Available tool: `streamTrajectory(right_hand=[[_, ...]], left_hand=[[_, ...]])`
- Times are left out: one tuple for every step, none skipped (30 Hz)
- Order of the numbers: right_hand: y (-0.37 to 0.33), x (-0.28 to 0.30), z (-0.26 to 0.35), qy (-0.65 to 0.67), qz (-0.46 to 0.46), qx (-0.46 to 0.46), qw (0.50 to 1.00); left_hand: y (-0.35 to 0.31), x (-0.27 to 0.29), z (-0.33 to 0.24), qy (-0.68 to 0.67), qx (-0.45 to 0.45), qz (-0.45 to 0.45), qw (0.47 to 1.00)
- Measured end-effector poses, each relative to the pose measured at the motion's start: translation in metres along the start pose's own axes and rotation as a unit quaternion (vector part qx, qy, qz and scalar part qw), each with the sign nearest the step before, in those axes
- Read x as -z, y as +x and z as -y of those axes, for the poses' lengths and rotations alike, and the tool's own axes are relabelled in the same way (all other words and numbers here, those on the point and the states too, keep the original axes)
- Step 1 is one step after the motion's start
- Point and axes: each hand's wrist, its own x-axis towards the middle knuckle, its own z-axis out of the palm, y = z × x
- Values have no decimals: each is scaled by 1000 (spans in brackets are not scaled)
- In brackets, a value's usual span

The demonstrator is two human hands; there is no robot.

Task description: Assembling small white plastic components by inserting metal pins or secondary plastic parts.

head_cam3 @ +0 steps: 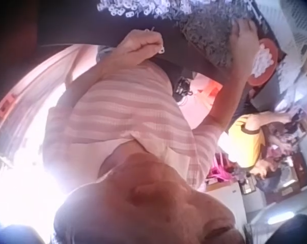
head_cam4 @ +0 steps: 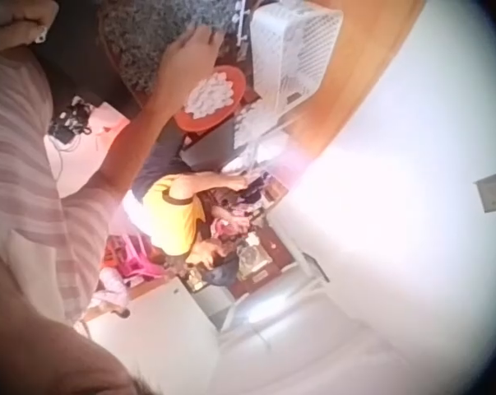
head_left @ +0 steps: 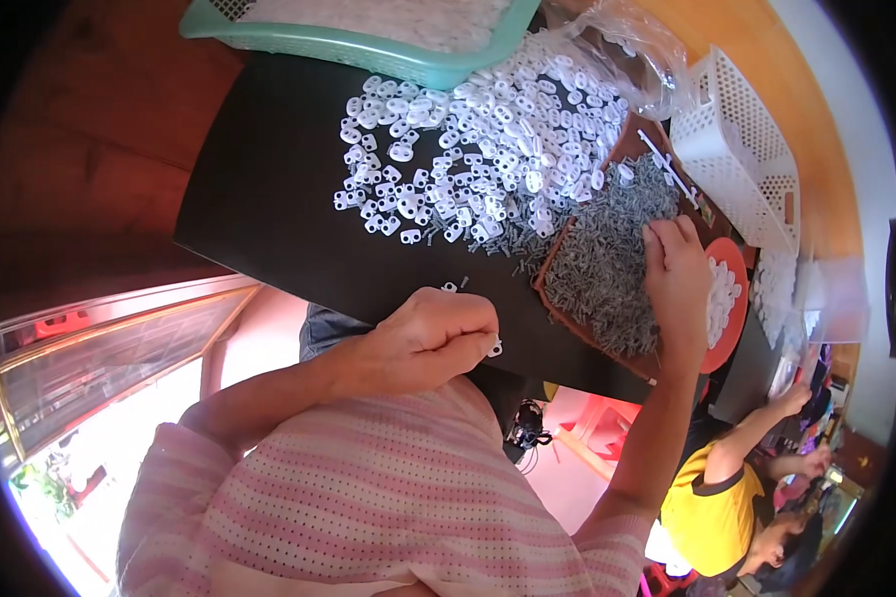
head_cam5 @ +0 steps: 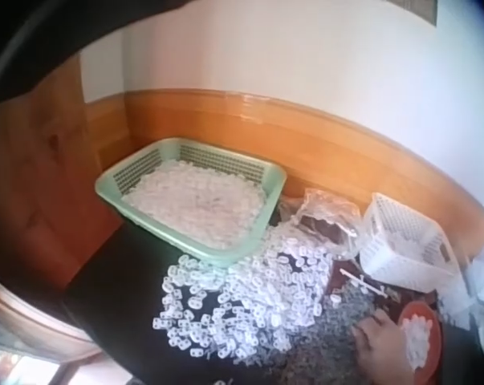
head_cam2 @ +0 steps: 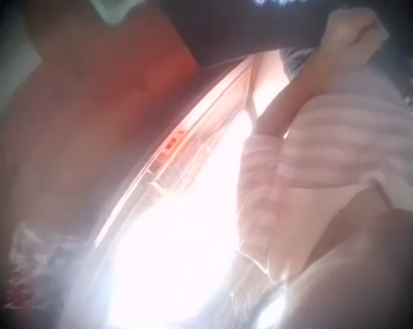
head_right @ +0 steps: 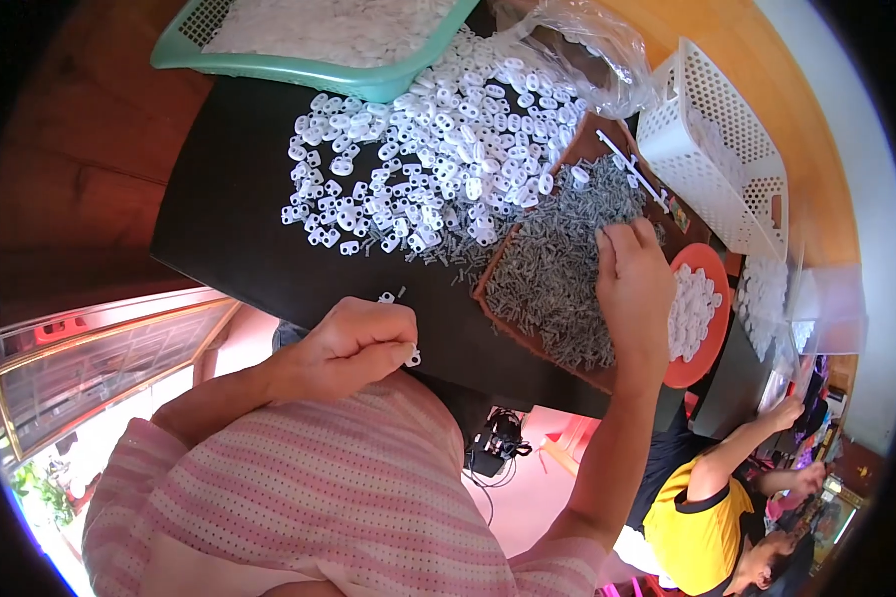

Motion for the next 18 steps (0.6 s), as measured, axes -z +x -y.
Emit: streamTrajectory(right_hand=[[0,0,0,-7,-6,9,1000],[0,1,1,-7,-5,8,1000],[0,1,3,-10,-6,8,1000],[0,2,4,-13,-6,8,1000],[-1,3,6,-11,-4,7,1000],[-1,5,8,-1,-6,5,1000],[-2,5,9,8,-7,3,1000],[-1,4,9,10,-6,2,1000],[0,3,8,17,-13,8,1000],[1,2,7,24,-19,14,999],[1,2,7,24,-20,12,999],[2,2,8,44,-13,5,999],[2,3,8,63,-7,-3,998],[1,4,8,64,-9,-6,998],[0,5,7,62,-13,-2,998],[-2,6,6,61,-18,1,998],[-4,6,5,60,-24,-7,998],[-6,6,3,84,-27,-6,996]], left_hand=[[-1,0,-1,8,13,0,1000],[-2,0,0,8,14,0,1000],[-3,0,2,23,0,-9,1000],[-4,-1,3,38,-13,-19,999],[-5,-1,4,38,-11,-19,999],[-5,-1,4,38,-17,-23,999],[-6,-2,5,38,-22,-27,999],[-7,-3,6,38,-20,-27,999],[-7,-4,6,45,-25,-33,998],[-8,-5,7,52,-31,-38,997],[-8,-5,7,53,-30,-36,998],[-9,-5,7,63,-28,-40,997],[-9,-5,7,74,-26,-43,996],[-8,-6,6,75,-26,-40,996],[-6,-8,6,71,-17,-48,996],[-4,-9,5,67,-9,-55,996],[-2,-10,6,71,-12,-46,996],[-1,-12,8,75,-30,-52,995]])
